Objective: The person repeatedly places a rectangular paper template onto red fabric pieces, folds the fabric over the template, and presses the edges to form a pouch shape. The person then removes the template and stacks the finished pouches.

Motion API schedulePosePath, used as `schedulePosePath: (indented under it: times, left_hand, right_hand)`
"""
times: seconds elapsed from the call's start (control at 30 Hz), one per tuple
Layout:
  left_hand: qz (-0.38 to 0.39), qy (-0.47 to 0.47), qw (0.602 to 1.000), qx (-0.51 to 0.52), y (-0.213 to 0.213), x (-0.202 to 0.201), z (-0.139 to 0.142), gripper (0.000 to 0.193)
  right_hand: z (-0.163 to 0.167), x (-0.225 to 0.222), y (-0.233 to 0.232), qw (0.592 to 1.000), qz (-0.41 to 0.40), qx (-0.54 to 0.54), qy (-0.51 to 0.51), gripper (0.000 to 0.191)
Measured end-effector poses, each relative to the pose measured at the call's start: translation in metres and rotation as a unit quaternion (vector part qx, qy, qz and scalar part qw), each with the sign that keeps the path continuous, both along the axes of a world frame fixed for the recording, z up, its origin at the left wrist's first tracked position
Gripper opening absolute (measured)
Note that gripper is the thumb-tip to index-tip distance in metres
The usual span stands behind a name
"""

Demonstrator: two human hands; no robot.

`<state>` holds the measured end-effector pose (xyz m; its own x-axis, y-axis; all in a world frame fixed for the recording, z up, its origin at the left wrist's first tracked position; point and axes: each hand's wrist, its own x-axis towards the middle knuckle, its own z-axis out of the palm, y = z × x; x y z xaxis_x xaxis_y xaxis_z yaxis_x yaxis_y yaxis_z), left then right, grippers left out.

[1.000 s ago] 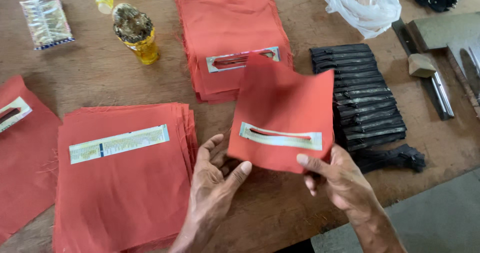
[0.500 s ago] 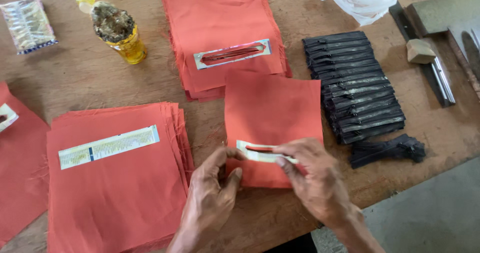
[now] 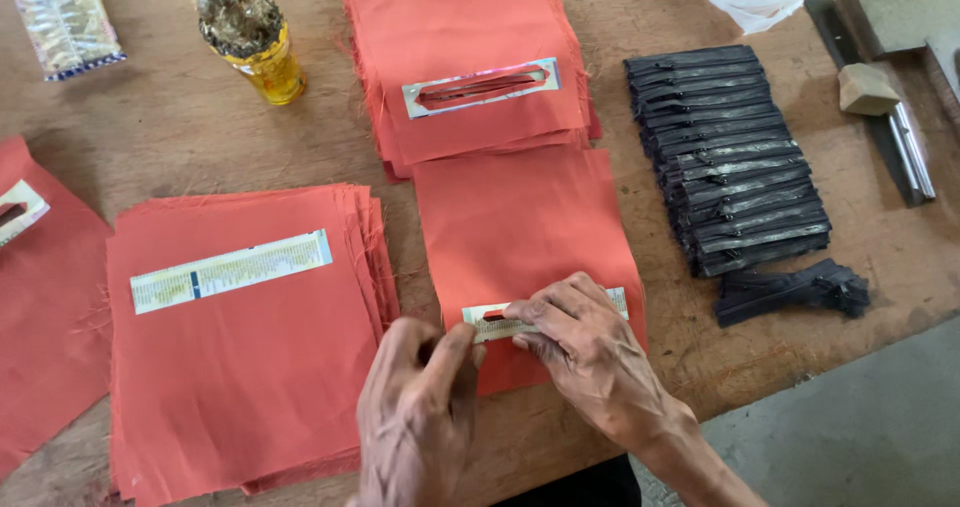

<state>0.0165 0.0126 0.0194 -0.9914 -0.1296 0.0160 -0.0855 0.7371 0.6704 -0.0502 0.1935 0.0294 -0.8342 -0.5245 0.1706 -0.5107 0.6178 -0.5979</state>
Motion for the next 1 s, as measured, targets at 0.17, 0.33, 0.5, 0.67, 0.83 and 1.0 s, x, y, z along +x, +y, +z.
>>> schedulePosePath:
  times: [0.17,0.33,0.5,0.67,0.83,1.0]
  left_hand:
    - [-0.107,0.119,0.987,0.024,-0.005,-0.02,-0.004,0.04]
    - [-0.108,0.114,0.987,0.043,-0.006,-0.022,-0.003,0.032]
    - [-0.095,0.144,0.984,0.043,-0.005,-0.023,-0.002,0.025]
    - [-0.092,0.151,0.983,0.055,-0.004,-0.024,-0.002,0.016]
    - [-0.087,0.163,0.981,0.058,-0.002,-0.025,0.0,0.014]
    - [-0.082,0.157,0.982,0.066,-0.002,-0.026,-0.001,0.012]
  right_hand:
    - [0.003,0.005,-0.001,1.0,-0.008,-0.009,0.0,0.034]
    - [0.005,0.006,-0.004,0.999,-0.014,0.007,0.034,0.027]
    - [0.005,0.006,-0.006,1.0,-0.006,0.016,0.012,0.03]
    - [0.007,0.006,-0.006,0.999,0.001,0.022,0.024,0.028]
    - [0.008,0.004,-0.007,1.0,0.004,0.03,0.003,0.03]
    - [0.01,-0.002,-0.004,0.999,0.015,0.027,-0.036,0.033]
